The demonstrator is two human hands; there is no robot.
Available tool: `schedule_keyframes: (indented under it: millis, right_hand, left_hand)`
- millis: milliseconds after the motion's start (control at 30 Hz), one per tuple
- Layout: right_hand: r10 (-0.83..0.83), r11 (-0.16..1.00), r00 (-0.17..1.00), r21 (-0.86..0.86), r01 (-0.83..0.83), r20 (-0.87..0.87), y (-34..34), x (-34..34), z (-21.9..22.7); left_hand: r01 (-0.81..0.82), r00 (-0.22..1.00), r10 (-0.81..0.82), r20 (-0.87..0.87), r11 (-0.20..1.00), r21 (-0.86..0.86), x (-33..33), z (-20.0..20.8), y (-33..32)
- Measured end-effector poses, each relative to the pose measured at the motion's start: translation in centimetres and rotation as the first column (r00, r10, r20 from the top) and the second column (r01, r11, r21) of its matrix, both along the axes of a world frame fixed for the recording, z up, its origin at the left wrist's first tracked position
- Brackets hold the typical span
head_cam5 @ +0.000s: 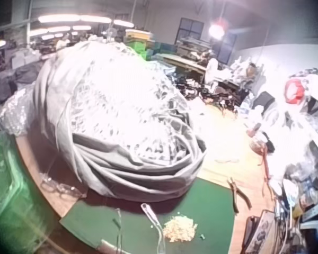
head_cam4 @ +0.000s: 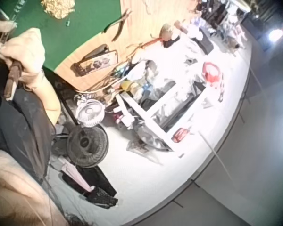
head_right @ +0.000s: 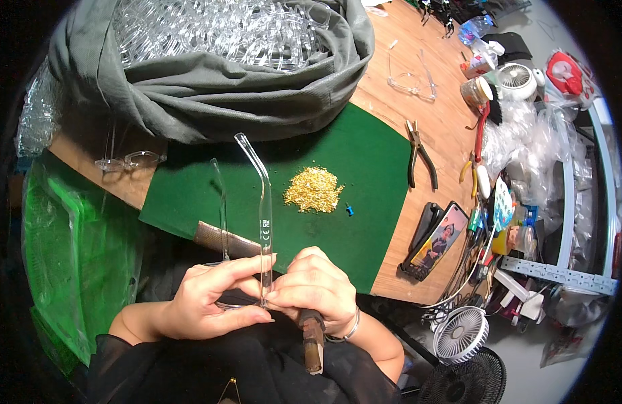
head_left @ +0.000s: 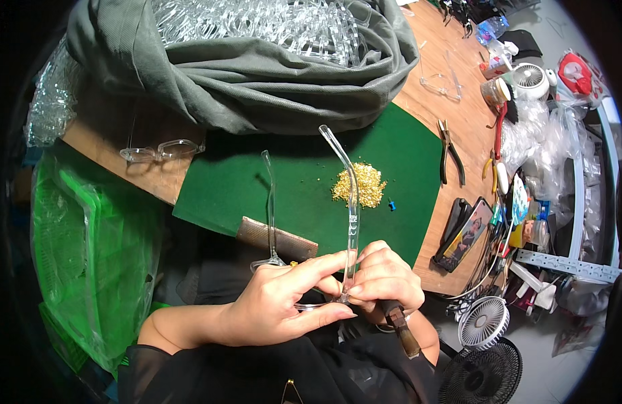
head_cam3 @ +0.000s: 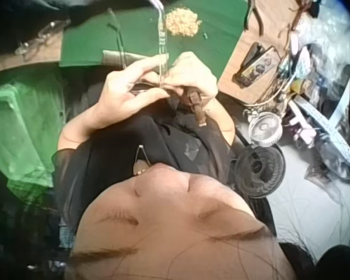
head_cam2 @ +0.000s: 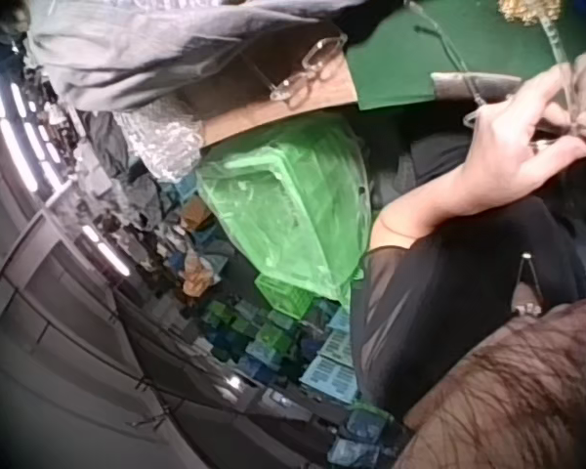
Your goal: The person assembles a pair of clear eyeglasses by hand. They insert small gold-colored components into the frame and use a screwdriver to tighten screws at the hinge and nose bridge areas. The person repeatedly adjusts the arms and inspects the frame during the process.
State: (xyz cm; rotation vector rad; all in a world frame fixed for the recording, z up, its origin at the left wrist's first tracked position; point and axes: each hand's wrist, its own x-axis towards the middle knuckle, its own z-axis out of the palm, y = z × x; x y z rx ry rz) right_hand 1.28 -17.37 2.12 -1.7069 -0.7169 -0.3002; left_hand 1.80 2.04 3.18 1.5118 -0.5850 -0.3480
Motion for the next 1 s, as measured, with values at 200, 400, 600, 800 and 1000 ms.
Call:
schedule_keyframes:
  millis: [200,400,600,800,1000]
  right_hand:
    - [0.019,1.0,1.0,-0.002,-0.019,-0.007,-0.2,0.0,0.0]
    - [0.051,0.998,0.998,0.024,-0.051,-0.032,-0.5,-0.1,0.1]
    - [0.063,0.997,0.996,0.052,-0.06,-0.06,-0.6,-0.5,0.1]
    - [0.087,0.996,0.992,0.042,-0.084,-0.088,-0.5,-0.5,0.4]
    - [0.047,0.998,0.989,0.039,-0.042,-0.138,-0.5,-0.8,1.1]
  left_hand:
    - [0.029,0.999,-0.029,-0.017,0.999,0.019,0.0,0.0,0.0]
    - [0.044,0.999,-0.045,0.027,0.999,0.025,0.1,0.3,0.0]
    - [0.071,0.996,-0.072,0.047,0.997,0.027,0.1,0.2,-0.1]
    - [0.083,0.996,-0.083,0.037,0.997,-0.006,0.1,0.0,0.0]
    - [0.114,0.993,-0.114,0.01,0.992,-0.051,0.2,-0.2,0.2]
